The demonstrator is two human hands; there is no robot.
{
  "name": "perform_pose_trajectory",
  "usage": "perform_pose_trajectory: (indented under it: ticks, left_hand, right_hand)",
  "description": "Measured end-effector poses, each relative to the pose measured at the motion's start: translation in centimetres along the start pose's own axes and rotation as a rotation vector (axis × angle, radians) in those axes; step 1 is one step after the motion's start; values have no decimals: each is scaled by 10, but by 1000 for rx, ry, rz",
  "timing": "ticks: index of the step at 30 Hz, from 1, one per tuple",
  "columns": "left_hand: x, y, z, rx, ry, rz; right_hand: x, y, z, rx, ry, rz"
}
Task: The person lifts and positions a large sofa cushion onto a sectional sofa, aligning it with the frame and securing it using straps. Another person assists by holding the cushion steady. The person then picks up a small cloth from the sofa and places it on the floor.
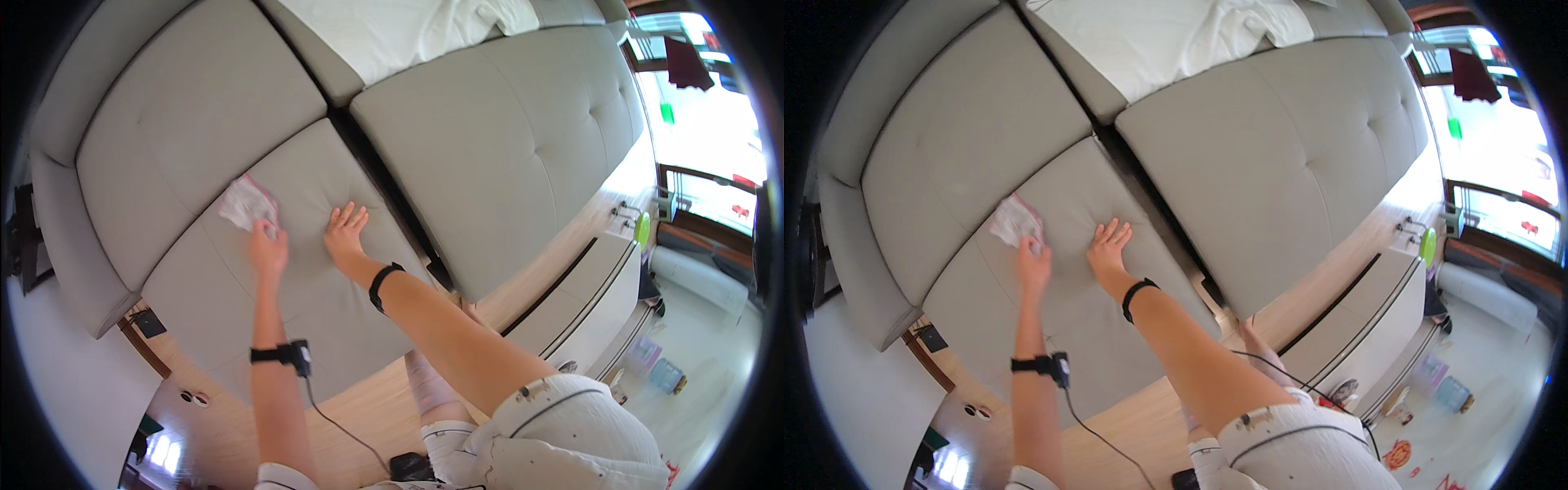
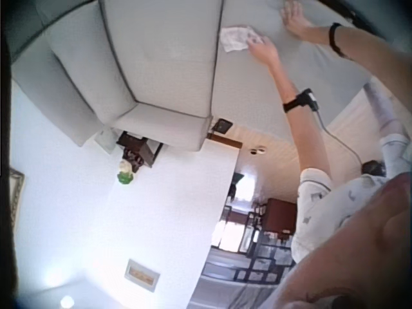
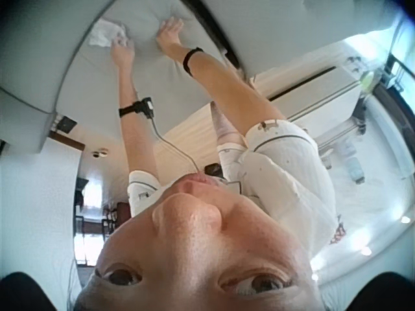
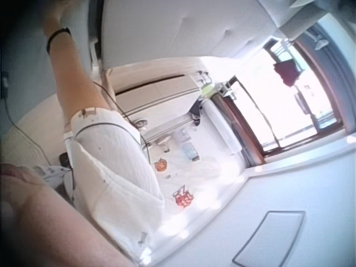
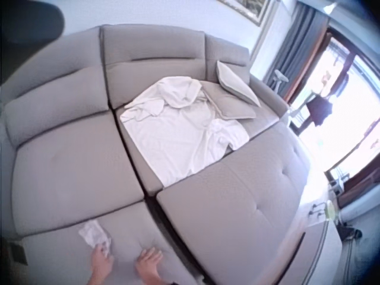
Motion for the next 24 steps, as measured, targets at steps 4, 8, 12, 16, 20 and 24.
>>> perform_pose_trajectory:
  ticks: [4,8,12,16,20,24]
  left_hand:
    - [-41,144,26,98,5,-214]
    - [-61,272,17,359,409,-223]
    - [-50,350,123,619,660,-109]
    - [-89,386,241,675,717,-333]
    - [-95,397,388,614,804,-544]
    - [-108,421,546,469,797,-870]
  right_hand:
    - [18,14,23,99,-67,-86]
    - [65,38,80,534,-520,104]
    - [43,109,213,428,-881,-503]
    - [-30,262,362,320,-1048,-614]
    - [-35,380,467,-193,-1569,-1037]
    - [41,451,551,-586,-2173,-915]
Point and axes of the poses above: each hand's wrist, its own y-axis away from the middle knuckle, its own x-axis out of the back of the hand, z = x × y, the point moved 3 cm from there along -y, towards the middle knuckle, and after that the axes turned 6 degrees about -y, right-handed, at the moved point
